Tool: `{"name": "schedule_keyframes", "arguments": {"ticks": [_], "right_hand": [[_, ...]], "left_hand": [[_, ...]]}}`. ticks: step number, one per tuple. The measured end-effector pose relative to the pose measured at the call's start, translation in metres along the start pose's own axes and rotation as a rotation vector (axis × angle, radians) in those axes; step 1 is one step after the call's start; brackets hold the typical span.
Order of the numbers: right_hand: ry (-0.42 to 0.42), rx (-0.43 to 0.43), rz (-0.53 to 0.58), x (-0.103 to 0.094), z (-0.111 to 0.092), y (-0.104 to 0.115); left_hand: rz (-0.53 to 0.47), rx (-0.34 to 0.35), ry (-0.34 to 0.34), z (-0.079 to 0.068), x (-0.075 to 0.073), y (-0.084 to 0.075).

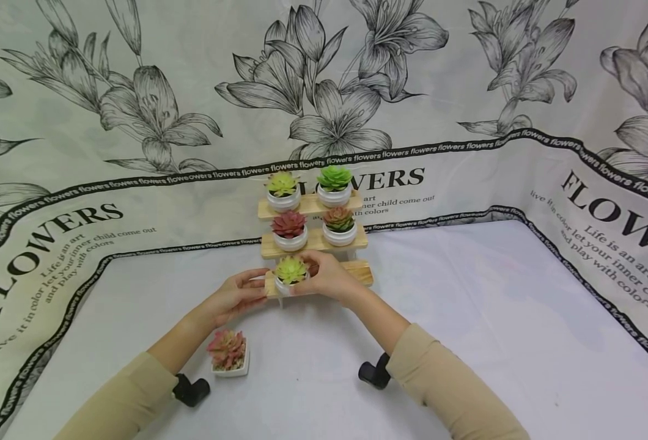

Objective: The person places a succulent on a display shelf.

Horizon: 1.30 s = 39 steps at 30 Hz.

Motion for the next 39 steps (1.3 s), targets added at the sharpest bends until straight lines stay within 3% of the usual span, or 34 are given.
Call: {"name": "schedule_keyframes", "arguments": {"ticks": [20,39], "right_hand": [[-0.048,0.030,0.033,0.0029,0.0037,0.0037],[0.022,0.013,0.108,-0.0049,-0.0036,-0.0039]], "left_hand": [[-0.001,-0.003,0.008,-0.0007,-0.0007,-0.0009],[-0.003,-0.005,0.002,0.0012,-0.0011,0.0007]]}}
Point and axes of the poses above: each hand's wrist, its own z-axis towards the middle knuckle, its own x-axis out of the palm, y = z × x, the point moved 6 cm from there along z, towards the middle knuckle, and after that the axes turned 8 degrees about x, right-handed, at the moved point
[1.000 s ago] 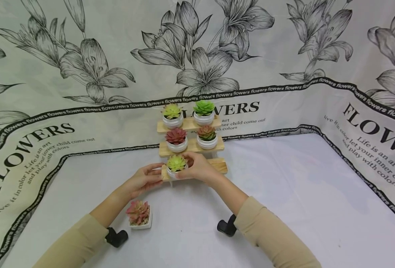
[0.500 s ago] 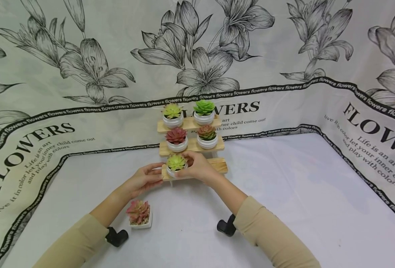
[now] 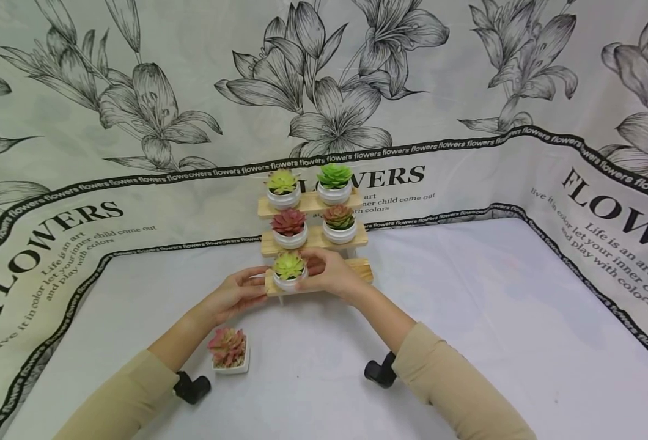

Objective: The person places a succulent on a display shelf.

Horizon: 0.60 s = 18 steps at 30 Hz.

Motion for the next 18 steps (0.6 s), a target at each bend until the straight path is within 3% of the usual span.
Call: {"name": "schedule_keyframes", "arguments": {"ticks": [18], "right_hand": [[0.039,-0.034,0.107,-0.010,-0.023,-0.015]], "left_hand": [[0.001,-0.012,-0.012,0.000,0.000,-0.001]]}}
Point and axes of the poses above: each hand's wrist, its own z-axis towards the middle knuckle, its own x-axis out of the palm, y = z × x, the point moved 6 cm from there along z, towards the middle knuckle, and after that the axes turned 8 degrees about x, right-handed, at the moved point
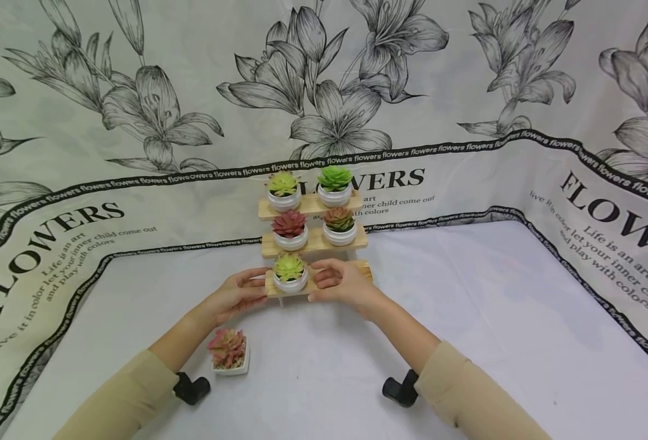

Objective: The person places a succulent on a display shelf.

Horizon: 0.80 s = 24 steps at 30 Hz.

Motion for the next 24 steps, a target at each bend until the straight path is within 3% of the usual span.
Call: {"name": "schedule_keyframes", "arguments": {"ticks": [11,24], "right_hand": [[0.052,0.018,0.006,0.009,-0.017,-0.011],[0.154,-0.002,-0.007,0.035,-0.022,-0.016]], "left_hand": [[-0.002,-0.001,0.004,-0.001,0.000,0.001],[-0.007,0.013,0.020,-0.001,0.000,0.000]]}}
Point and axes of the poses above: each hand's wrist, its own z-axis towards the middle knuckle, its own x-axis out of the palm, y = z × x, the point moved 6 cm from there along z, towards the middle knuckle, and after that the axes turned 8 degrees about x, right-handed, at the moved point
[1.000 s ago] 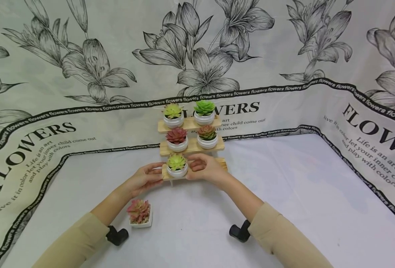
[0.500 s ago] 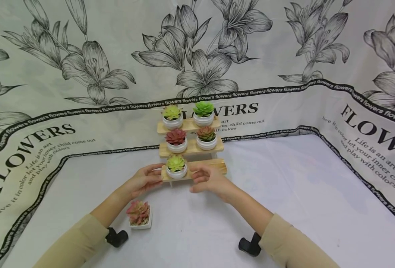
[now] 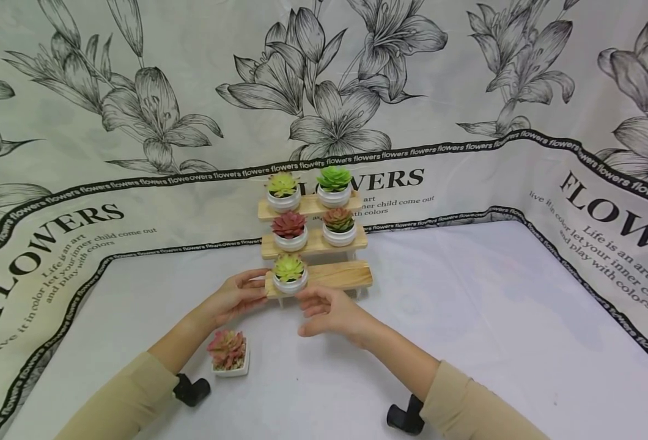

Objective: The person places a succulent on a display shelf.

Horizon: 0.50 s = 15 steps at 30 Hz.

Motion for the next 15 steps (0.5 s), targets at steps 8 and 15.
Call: {"name": "schedule_keyframes", "arguments": {"ticks": [8,15], "right_hand": [[0.050,-0.007,0.004,0.017,0.005,-0.007],[0.086,0.003,0.028,0.033,0.012,-0.011]], "left_hand": [[0.001,0.001,-0.007,0.000,0.001,-0.002],[0.007,0.007,-0.008,0.000,0.001,-0.002]]}}
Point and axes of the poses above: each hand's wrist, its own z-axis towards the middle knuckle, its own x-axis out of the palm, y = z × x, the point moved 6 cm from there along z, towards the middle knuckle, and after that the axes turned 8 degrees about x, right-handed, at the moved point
